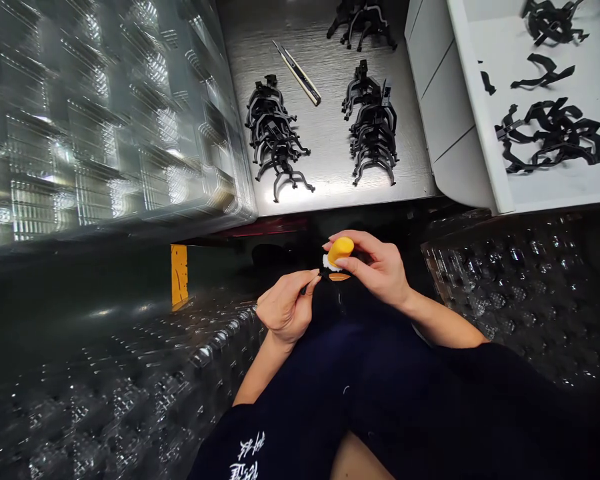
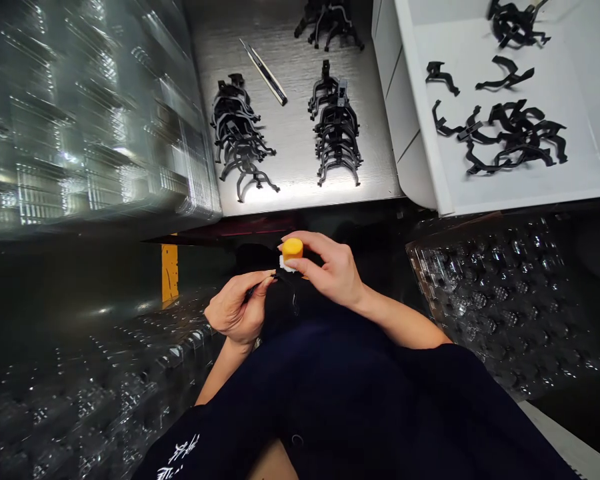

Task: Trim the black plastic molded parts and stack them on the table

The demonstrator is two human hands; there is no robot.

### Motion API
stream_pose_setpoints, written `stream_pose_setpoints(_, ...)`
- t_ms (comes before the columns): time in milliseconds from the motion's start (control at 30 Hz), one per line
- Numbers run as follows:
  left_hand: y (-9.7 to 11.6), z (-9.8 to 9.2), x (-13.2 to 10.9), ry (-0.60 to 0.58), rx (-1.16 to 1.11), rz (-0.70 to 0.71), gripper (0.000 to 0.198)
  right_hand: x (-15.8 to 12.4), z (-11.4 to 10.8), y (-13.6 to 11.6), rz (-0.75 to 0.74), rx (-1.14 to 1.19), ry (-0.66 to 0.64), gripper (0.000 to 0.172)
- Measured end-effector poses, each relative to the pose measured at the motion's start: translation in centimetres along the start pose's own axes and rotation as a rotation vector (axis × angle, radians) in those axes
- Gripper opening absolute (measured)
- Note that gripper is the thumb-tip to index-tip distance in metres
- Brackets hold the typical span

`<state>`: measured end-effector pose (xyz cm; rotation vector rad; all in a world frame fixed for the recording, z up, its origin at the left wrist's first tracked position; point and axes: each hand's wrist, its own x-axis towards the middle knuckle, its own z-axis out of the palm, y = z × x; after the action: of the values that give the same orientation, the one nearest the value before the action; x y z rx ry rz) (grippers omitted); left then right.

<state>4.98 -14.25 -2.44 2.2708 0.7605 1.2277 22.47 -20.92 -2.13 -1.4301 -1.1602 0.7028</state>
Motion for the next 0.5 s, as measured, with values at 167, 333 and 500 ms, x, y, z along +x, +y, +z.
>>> stream_pose_setpoints(167,0.0,0.1,-0.1,0.002,0.036,0.078,0.012,0.7,0.1,2.1,-0.145,-0.288,0.032,0.018)
stream_pose_setpoints(333,-0.3,0.3,0.0,-0.008,0.056,0.121,0.017,0.6,-0.2,1.5,-0.050,-0.195,0.052,0.022)
stream_pose_setpoints(500,-0.6,0.6,-0.1,-0.022,0.051,0.219,0.023,0.5,-0.1,1.6,-0.201,-0.302,0.042,0.018)
